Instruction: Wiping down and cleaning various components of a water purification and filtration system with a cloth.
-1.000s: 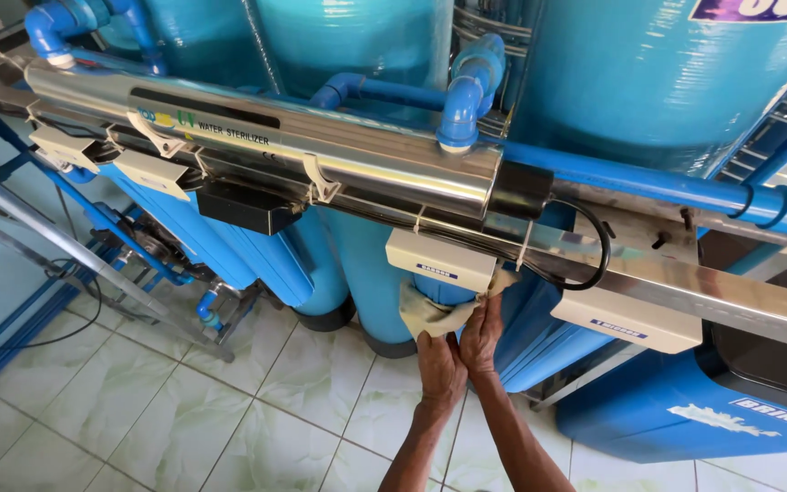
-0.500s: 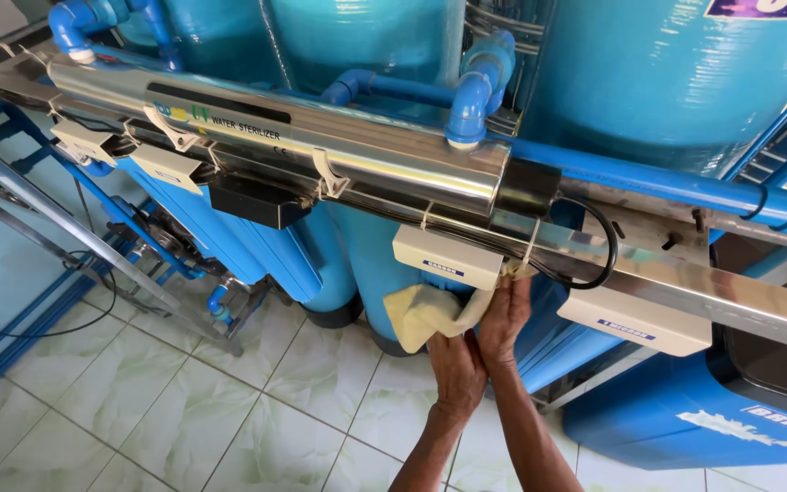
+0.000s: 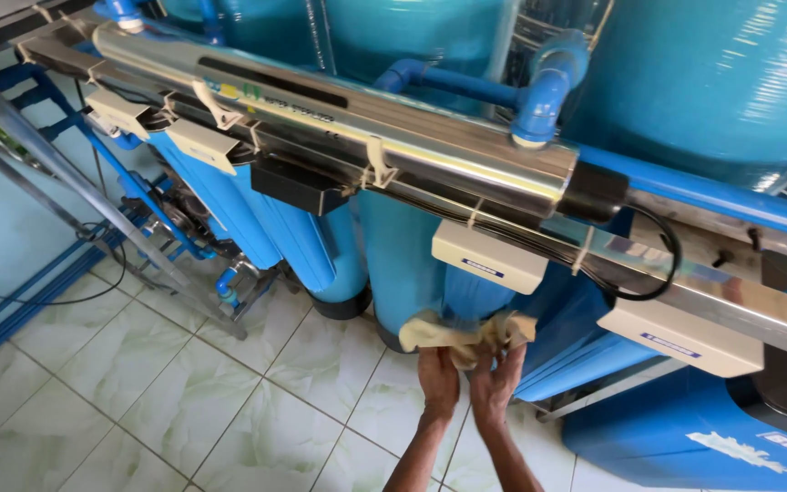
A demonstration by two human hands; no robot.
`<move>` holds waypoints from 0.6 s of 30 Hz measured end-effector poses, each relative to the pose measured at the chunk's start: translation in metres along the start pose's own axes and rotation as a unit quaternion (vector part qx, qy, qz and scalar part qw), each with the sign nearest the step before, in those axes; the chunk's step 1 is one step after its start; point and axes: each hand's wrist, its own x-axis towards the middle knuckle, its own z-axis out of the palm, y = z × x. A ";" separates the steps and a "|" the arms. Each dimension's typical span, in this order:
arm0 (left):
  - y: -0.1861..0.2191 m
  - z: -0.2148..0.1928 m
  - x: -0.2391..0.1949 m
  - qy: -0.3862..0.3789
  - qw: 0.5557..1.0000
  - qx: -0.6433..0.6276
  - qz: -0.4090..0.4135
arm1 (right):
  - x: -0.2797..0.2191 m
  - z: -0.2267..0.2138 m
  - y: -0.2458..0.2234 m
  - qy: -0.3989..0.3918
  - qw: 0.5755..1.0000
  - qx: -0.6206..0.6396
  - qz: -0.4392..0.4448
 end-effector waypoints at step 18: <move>-0.050 0.032 0.100 0.034 0.936 0.044 0.348 | 0.003 0.051 -0.046 0.065 0.945 -0.143 -0.287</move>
